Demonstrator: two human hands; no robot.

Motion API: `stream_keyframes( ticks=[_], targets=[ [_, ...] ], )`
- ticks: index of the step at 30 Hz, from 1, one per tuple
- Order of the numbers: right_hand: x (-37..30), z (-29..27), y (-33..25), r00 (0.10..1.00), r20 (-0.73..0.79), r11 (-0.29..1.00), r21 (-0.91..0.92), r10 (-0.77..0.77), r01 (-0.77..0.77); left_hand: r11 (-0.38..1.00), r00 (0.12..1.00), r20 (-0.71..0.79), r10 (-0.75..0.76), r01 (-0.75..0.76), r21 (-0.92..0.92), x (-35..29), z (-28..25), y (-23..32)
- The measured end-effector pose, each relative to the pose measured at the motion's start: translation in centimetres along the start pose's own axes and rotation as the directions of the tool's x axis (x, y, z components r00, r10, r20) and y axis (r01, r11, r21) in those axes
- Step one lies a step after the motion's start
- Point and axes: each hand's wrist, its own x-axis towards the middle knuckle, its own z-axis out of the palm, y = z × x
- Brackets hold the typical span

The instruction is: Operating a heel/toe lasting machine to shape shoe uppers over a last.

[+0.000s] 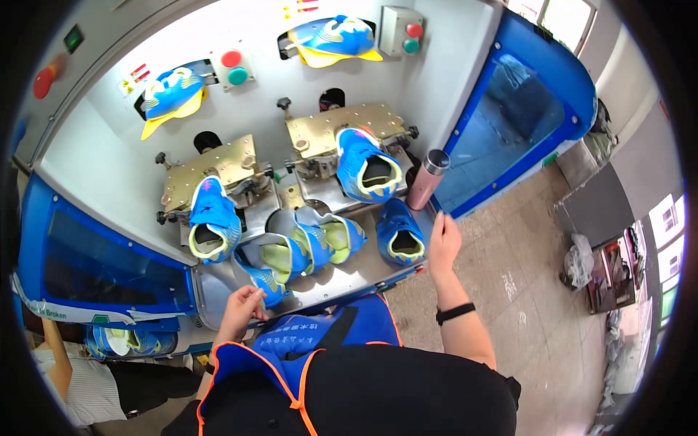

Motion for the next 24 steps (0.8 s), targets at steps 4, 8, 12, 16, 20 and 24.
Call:
stream_keyframes(
  ticks=[4, 8, 12, 16, 20, 24],
  targets=[
    [-8.7, -0.3, 3.6, 0.977, 0.205, 0.998, -0.001, 0.055, -0.056, 0.995, 0.997, 0.021, 0.076, -0.077, 0.068, 1.4, 3.4, 1.4],
    [-11.2, 1.6, 0.5, 0.855, 0.471, 0.976, 0.104, -0.217, 0.19, 0.768, 0.889, -0.094, 0.448, -0.329, 0.549, 3.7, 5.7, 1.7],
    [-9.5, 3.9, -2.0, 0.787, 0.587, 0.979, 0.18, -0.188, 0.1, 0.365, 0.629, -0.19, 0.754, -0.161, 0.917, 2.6, 4.7, 1.6],
    [-6.1, 8.4, -0.9, 0.809, 0.548, 0.967, -0.002, -0.213, 0.256, 0.71, 0.551, -0.574, 0.606, -0.051, 0.702, 2.0, 1.4, -2.9],
    [-5.2, 13.2, 0.6, 0.595, 0.8, 0.995, 0.099, -0.076, -0.005, 0.902, 0.917, -0.373, 0.145, 0.032, 0.43, 2.9, 1.5, -5.9],
    [-7.0, 13.5, -1.1, 0.533, 0.84, 0.985, 0.162, -0.102, -0.067, 0.936, 0.849, -0.472, 0.239, -0.071, 0.345, 2.5, 1.7, -7.4]
  ],
)
